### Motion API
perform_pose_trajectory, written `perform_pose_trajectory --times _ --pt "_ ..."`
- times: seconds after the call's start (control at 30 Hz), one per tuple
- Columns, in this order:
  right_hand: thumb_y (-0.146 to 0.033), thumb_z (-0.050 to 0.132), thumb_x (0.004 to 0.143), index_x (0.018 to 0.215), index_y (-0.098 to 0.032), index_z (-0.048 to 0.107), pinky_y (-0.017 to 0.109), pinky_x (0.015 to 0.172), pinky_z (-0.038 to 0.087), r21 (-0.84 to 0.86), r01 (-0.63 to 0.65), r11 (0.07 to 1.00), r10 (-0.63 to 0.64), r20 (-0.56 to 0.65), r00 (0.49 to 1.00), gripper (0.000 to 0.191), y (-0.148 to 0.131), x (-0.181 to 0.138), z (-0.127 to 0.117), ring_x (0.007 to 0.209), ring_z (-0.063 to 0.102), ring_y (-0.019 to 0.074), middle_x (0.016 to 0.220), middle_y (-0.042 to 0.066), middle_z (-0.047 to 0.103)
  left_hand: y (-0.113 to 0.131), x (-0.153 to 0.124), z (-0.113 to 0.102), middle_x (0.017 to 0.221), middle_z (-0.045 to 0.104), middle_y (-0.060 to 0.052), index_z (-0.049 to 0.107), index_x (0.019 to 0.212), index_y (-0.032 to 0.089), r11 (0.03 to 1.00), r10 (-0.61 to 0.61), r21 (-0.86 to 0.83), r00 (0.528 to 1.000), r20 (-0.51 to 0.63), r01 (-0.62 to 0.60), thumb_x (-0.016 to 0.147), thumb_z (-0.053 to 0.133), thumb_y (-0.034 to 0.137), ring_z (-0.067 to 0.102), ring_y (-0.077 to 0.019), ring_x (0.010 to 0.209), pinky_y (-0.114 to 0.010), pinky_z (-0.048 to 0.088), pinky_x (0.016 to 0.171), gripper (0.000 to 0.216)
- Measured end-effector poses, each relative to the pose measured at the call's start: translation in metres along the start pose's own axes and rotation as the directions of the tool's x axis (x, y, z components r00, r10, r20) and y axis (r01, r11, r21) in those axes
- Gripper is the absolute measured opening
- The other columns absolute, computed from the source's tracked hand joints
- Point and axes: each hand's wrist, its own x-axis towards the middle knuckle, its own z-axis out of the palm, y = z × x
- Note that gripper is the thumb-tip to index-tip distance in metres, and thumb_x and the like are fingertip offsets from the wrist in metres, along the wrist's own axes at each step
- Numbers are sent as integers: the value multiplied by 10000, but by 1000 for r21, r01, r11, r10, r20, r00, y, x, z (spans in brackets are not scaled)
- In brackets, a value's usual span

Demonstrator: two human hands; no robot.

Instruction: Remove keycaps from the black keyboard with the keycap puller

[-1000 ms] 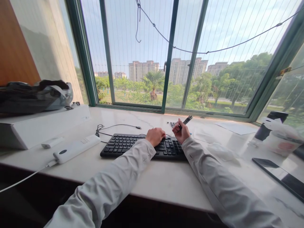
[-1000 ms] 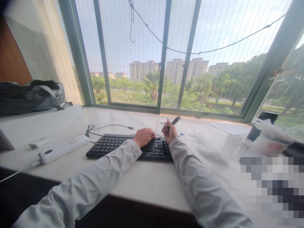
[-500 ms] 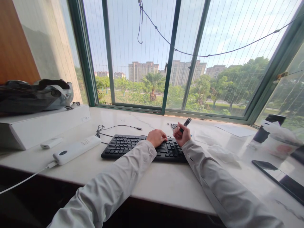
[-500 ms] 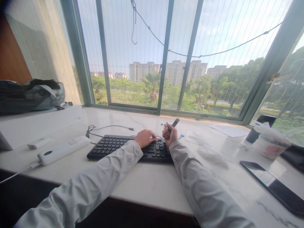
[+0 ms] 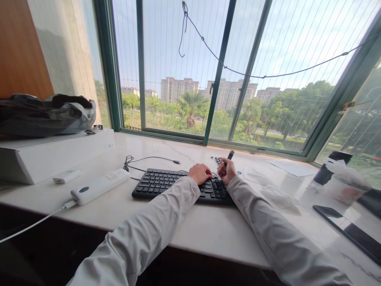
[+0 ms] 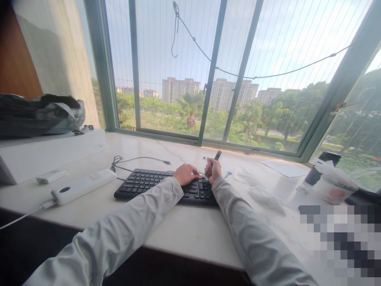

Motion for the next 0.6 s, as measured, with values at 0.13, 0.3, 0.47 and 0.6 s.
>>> perform_pose_trajectory --times 0.13,0.3,0.47,0.6 --pt "-207 514 759 574 -210 297 196 304 120 38 -24 999 27 -67 997 285 7 11 5 295 133 53 336 -111 183 -1 0 1 913 723 4 745 865 312 1000 3 -20 1000 1 -3 733 651 398 634 -195 920 -293 481 838 184" --pt "-205 486 764 578 -213 270 199 305 117 70 -34 997 41 -109 993 285 10 15 8 282 139 55 326 -111 184 0 1 1 913 725 1 745 877 304 1000 1 -16 1000 2 -1 739 641 388 639 -192 917 -285 484 840 192" --pt "-211 474 780 585 -217 258 201 301 121 40 -40 998 46 -149 988 291 15 15 15 281 145 58 324 -112 186 0 2 1 936 724 -4 742 908 293 1000 3 5 1000 13 -3 748 631 391 641 -192 928 -277 486 840 218" --pt "-302 487 839 609 -218 278 192 300 148 42 2 999 3 -103 995 321 22 17 16 290 156 55 344 -117 199 -4 2 1 976 720 5 736 938 302 1000 26 -2 1000 11 -26 752 625 403 637 -192 945 -276 480 852 239"
